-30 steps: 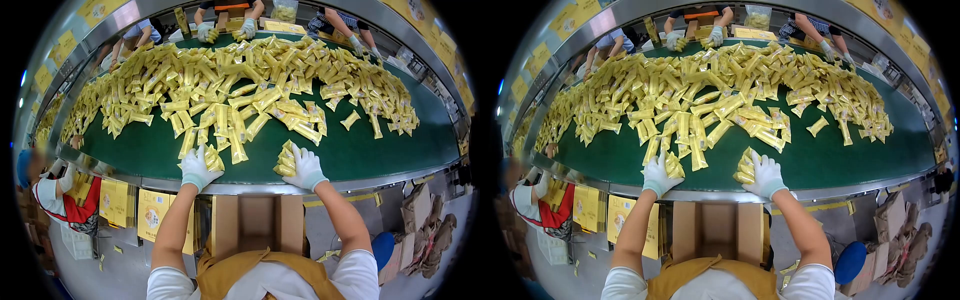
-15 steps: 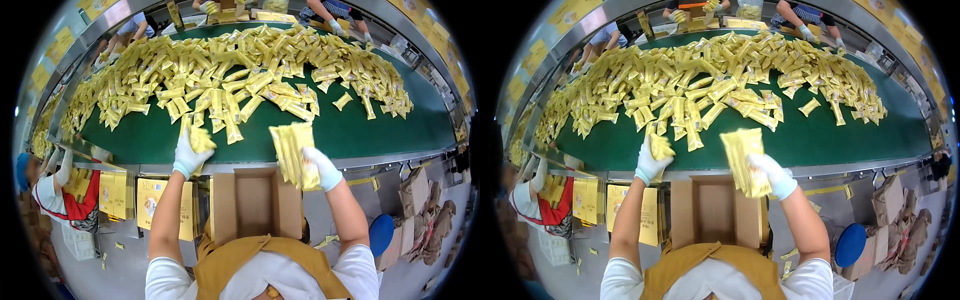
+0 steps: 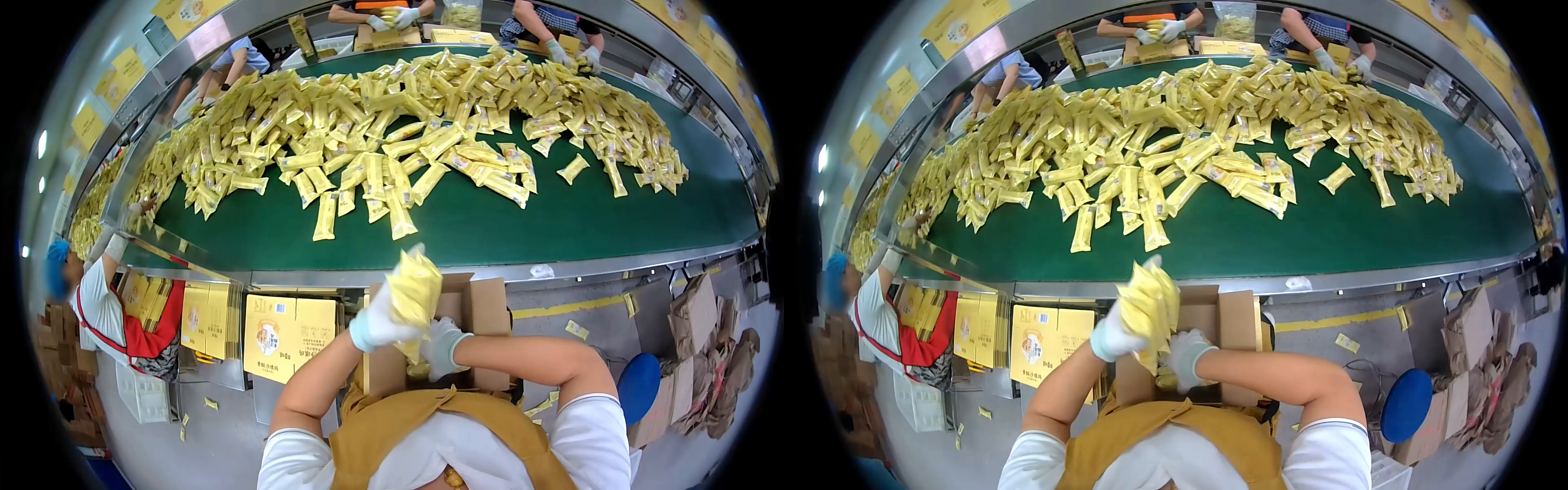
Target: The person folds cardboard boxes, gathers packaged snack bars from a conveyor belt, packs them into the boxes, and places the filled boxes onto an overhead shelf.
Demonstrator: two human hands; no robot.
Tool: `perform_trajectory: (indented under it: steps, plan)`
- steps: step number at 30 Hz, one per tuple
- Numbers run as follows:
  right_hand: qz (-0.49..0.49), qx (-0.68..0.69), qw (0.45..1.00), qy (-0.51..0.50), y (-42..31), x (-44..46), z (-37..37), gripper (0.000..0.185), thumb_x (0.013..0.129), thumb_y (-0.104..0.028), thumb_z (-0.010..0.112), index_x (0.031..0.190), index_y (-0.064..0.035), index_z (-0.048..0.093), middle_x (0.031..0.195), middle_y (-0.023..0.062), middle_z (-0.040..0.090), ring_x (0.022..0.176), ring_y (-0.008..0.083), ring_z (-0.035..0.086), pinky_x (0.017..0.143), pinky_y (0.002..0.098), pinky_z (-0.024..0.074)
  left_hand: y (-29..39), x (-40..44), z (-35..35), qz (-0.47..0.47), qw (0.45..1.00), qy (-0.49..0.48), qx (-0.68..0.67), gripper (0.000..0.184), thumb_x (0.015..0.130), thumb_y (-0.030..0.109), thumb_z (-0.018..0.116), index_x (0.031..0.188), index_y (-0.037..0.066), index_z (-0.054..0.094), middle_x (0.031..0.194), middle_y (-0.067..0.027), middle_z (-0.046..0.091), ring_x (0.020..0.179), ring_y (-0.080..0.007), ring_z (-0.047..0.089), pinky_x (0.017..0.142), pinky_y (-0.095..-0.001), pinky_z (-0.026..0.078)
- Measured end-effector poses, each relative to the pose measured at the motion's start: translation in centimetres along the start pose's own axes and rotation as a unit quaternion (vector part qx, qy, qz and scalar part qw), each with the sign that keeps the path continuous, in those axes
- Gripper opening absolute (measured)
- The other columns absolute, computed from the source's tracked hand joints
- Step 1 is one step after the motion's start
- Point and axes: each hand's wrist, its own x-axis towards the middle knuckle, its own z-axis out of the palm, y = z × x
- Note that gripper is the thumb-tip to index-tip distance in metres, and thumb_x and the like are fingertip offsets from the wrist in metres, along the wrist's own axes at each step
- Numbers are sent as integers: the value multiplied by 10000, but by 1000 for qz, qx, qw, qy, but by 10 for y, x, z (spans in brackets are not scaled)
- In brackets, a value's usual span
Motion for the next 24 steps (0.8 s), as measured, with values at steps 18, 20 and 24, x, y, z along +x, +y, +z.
perform_trajectory:
  steps: [18, 20, 24]
  plan:
    - [182, 95, 979, -10, -14, 99, 111, 391, 972, -251, 546, 1339, -147, 632, 1396, 82, 615, 1186, 294, 646, 907, 504, 528, -106, 35, 40, -21, 528, -58, 847, 830, 799, 444, 678, 1466, 40, 393, 1136, -100, 542, 1117, -262, 495, 994, -476, 327]
    - [195, 69, 977, -48, -14, 133, 129, 378, 954, -283, 593, 1297, -142, 665, 1365, 85, 636, 1166, 292, 654, 906, 499, 530, -156, 47, 21, -50, 549, -97, 829, 970, 739, 609, 710, 1466, 52, 388, 1173, -115, 567, 1135, -267, 502, 966, -448, 340]
    - [21, -8, 999, 23, -7, 38, 57, 478, 891, -443, 683, 1222, -98, 704, 1278, 113, 680, 1133, 318, 664, 924, 461, 532, -143, 65, 6, -175, 605, -252, 735, 1064, 736, 541, 739, 1527, -3, 278, 1487, -211, 404, 1383, -355, 381, 1124, -469, 290]
